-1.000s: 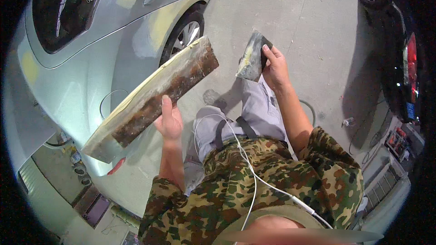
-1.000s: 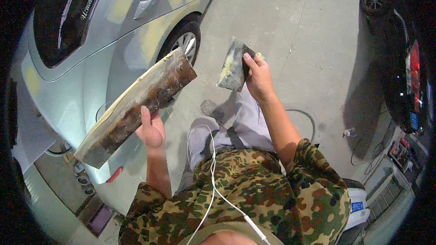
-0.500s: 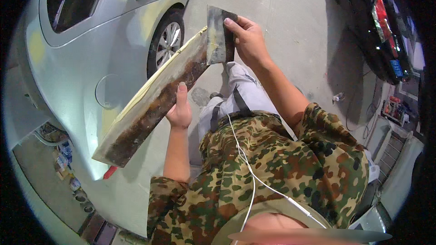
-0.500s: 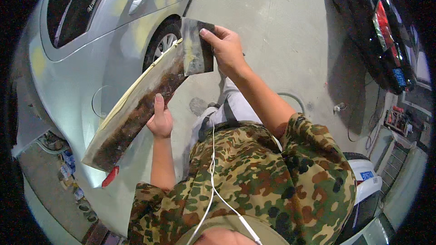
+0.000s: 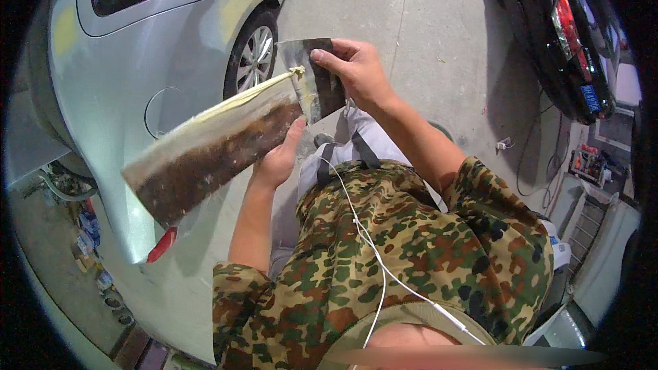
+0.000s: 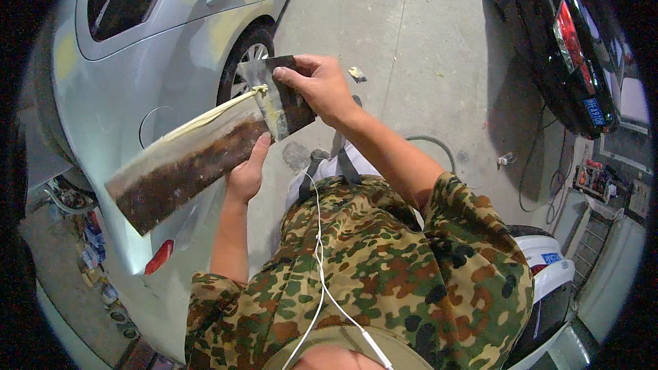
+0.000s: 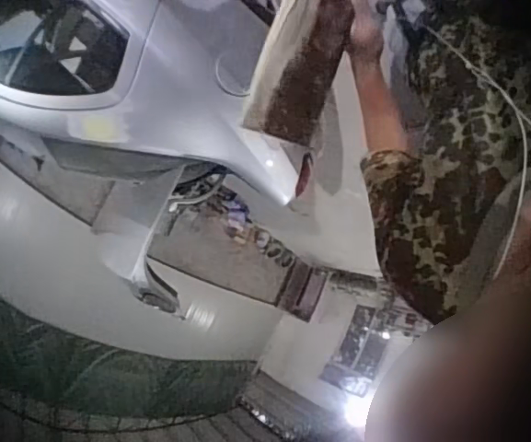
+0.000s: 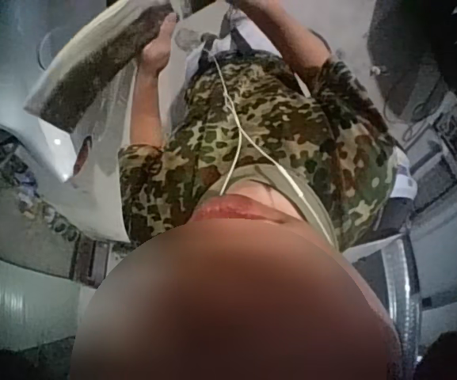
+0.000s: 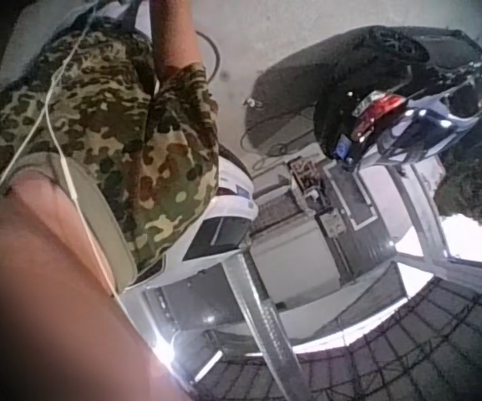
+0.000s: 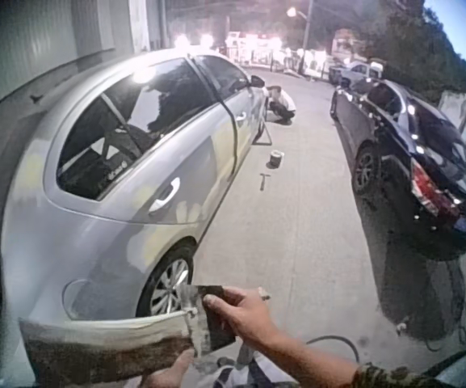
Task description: The person applies body filler to the rear quarter panel of a silver car using a spreader, then sands the area with a sanding block. The person repeatedly adds filler and sands the surface to smooth it.
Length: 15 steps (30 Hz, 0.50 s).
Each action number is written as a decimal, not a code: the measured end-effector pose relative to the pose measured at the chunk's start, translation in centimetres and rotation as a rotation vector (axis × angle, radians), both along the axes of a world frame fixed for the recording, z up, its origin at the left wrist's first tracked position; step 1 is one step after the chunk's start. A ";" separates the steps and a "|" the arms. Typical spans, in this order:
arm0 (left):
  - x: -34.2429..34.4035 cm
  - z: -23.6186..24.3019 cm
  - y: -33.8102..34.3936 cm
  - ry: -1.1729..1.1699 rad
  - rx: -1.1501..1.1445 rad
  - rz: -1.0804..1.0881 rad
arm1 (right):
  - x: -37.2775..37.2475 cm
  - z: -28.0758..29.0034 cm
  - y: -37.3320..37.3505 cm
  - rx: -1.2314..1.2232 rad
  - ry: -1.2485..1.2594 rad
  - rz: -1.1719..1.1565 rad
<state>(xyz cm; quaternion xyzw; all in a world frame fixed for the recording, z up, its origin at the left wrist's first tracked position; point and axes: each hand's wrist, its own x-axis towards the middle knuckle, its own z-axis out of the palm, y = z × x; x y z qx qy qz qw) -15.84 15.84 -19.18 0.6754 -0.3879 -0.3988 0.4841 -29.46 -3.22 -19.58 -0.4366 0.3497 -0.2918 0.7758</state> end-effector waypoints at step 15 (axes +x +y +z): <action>-0.6 0.0 -1.3 -0.155 0.258 -0.344 | 2.1 4.0 0.7 -0.181 0.071 0.116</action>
